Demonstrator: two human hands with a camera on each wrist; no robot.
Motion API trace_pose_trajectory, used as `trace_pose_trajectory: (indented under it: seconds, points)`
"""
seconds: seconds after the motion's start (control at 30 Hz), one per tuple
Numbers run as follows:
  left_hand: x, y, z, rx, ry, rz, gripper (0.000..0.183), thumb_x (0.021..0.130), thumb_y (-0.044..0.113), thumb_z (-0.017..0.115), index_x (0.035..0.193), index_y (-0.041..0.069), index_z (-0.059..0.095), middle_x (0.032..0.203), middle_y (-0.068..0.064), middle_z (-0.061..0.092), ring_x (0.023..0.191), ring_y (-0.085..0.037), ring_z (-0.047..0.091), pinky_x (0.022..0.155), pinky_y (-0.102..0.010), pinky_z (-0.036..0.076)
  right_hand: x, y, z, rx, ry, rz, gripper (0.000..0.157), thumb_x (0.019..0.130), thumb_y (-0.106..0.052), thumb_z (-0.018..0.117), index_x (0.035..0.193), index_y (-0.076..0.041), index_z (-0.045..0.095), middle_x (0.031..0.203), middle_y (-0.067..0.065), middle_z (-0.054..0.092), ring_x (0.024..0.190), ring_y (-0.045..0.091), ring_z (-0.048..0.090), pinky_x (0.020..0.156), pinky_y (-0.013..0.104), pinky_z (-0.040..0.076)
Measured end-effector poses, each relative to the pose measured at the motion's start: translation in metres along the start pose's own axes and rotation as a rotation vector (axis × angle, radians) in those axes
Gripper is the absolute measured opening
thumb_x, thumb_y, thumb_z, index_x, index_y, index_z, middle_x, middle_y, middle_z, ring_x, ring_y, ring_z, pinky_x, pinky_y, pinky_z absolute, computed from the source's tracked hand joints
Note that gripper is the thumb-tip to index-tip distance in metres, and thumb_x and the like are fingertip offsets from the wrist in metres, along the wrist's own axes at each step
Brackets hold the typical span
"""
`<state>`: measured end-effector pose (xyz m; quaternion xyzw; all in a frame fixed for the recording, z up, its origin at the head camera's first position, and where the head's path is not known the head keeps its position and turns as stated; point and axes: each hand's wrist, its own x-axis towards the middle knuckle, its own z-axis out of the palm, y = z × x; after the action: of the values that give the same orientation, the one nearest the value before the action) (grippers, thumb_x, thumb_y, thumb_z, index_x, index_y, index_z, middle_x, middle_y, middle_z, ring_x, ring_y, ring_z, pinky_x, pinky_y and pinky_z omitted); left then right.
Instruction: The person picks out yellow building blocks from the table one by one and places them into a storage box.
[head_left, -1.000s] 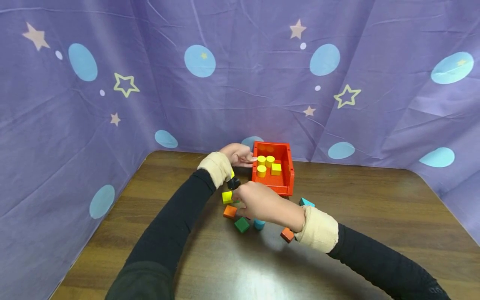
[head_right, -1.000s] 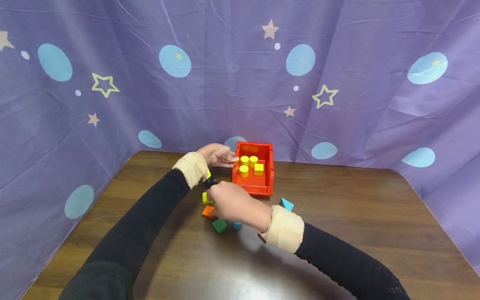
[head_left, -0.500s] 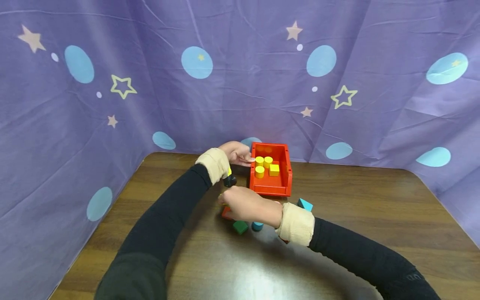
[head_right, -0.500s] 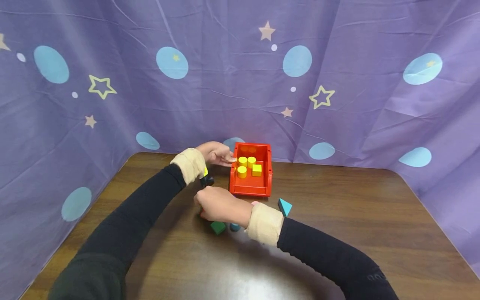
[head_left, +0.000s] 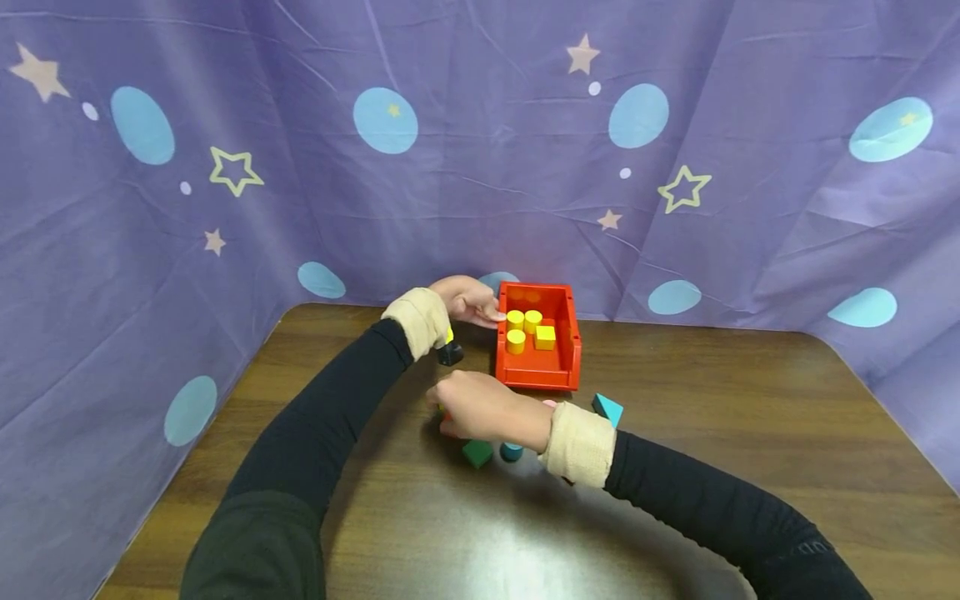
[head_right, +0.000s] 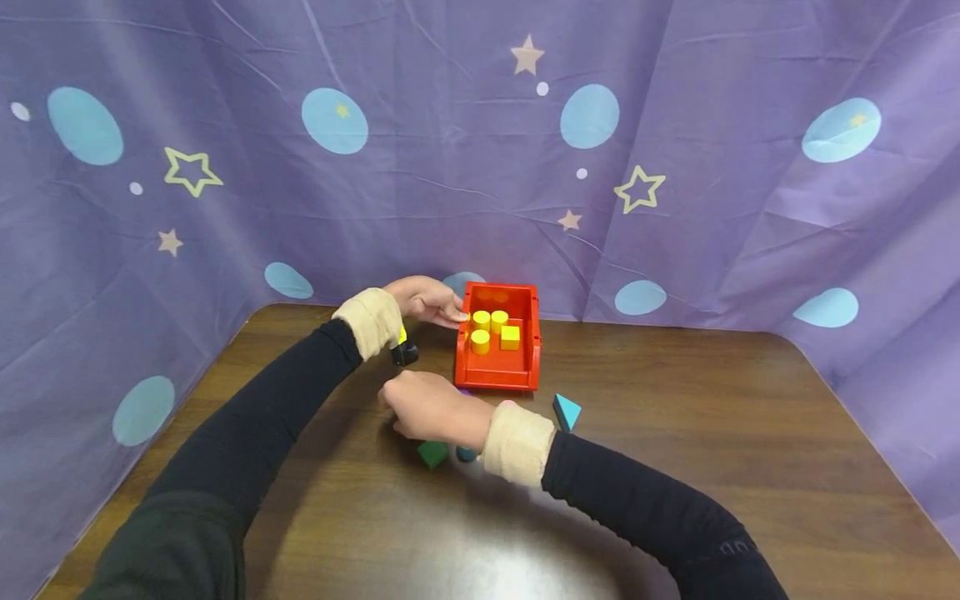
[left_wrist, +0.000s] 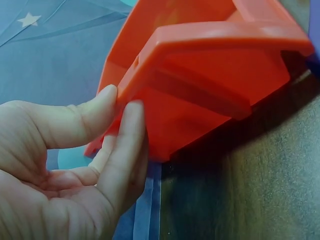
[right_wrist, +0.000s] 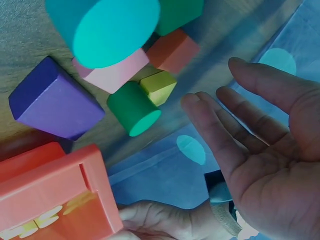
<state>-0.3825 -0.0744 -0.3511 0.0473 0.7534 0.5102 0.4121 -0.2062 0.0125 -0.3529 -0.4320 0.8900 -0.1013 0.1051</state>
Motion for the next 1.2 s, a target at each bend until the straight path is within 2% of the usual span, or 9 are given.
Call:
trace_pose_trajectory:
  seconds: [0.13,0.27,0.3,0.37,0.43,0.57,0.63,0.9,1.2]
  points:
    - [0.003,-0.001,-0.002,-0.038,0.003,-0.002,0.031,0.100,-0.009,0.051,0.071,0.001,0.050,0.066,-0.001,0.050,0.076,-0.009,0.061,0.125,-0.040,0.036,0.004,0.004,0.001,0.013,-0.010,0.007,0.026,0.090,-0.014,0.079,0.115,-0.008,0.076,0.086,0.000,0.075,0.066,0.009,0.059,0.062,0.017,0.057]
    - [0.003,-0.003,-0.001,-0.073,0.062,-0.023,0.008,0.100,-0.009,0.053,0.102,-0.010,0.061,0.102,-0.009,0.062,0.098,-0.015,0.062,0.121,-0.036,0.042,0.008,0.007,0.003,-0.023,0.011,-0.004,0.028,0.090,-0.014,0.079,0.117,-0.009,0.076,0.104,0.003,0.078,0.078,0.010,0.066,0.076,0.023,0.062]
    - [0.004,-0.003,-0.002,-0.084,0.072,-0.028,0.016,0.100,-0.009,0.053,0.114,-0.012,0.061,0.111,-0.010,0.061,0.104,-0.017,0.061,0.120,-0.035,0.042,0.009,0.007,0.004,-0.033,0.015,-0.007,0.028,0.090,-0.014,0.079,0.117,-0.009,0.076,0.108,0.004,0.078,0.081,0.011,0.068,0.079,0.025,0.063]
    - [0.005,-0.003,-0.002,-0.078,0.070,-0.028,0.024,0.100,-0.008,0.052,0.123,-0.013,0.056,0.117,-0.012,0.058,0.108,-0.018,0.058,0.119,-0.035,0.043,0.010,0.009,0.005,-0.051,0.017,-0.011,0.028,0.090,-0.014,0.079,0.118,-0.009,0.076,0.110,0.004,0.078,0.084,0.012,0.069,0.080,0.026,0.063]
    - [0.005,-0.003,-0.002,-0.082,0.063,-0.024,0.025,0.100,-0.009,0.051,0.125,-0.013,0.055,0.115,-0.011,0.058,0.105,-0.017,0.060,0.120,-0.035,0.043,0.010,0.010,0.006,-0.059,0.012,-0.012,0.029,0.090,-0.014,0.078,0.119,-0.010,0.076,0.109,0.003,0.078,0.084,0.012,0.070,0.080,0.025,0.063]
    - [0.005,-0.003,-0.003,-0.092,0.052,-0.018,0.010,0.100,-0.010,0.051,0.108,-0.008,0.055,0.101,-0.009,0.058,0.086,-0.013,0.062,0.120,-0.037,0.042,0.011,0.012,0.009,-0.078,0.007,-0.008,0.029,0.092,-0.015,0.077,0.121,-0.011,0.075,0.109,0.002,0.078,0.085,0.012,0.070,0.080,0.024,0.063]
    - [0.005,-0.004,-0.004,-0.094,0.045,-0.018,0.009,0.100,-0.010,0.051,0.107,-0.008,0.055,0.100,-0.009,0.059,0.083,-0.012,0.063,0.120,-0.037,0.042,0.011,0.013,0.011,-0.088,0.009,-0.003,0.029,0.093,-0.016,0.076,0.121,-0.012,0.075,0.109,0.001,0.078,0.086,0.012,0.069,0.080,0.025,0.063]
    - [0.005,-0.004,-0.004,-0.113,0.046,-0.023,0.020,0.100,-0.009,0.051,0.119,-0.011,0.054,0.109,-0.011,0.058,0.085,-0.012,0.062,0.120,-0.036,0.042,0.012,0.015,0.017,-0.129,0.042,0.009,0.020,0.094,-0.014,0.073,0.114,-0.012,0.077,0.108,0.000,0.077,0.091,0.014,0.072,0.082,0.029,0.064]
    - [0.006,-0.004,-0.003,-0.097,0.035,-0.032,0.043,0.101,-0.008,0.050,0.143,-0.016,0.045,0.133,-0.018,0.059,0.087,-0.011,0.063,0.122,-0.036,0.039,0.011,0.013,0.020,-0.138,0.022,0.009,0.023,0.095,-0.011,0.070,0.117,-0.013,0.076,0.107,0.001,0.076,0.088,0.014,0.070,0.080,0.028,0.063]
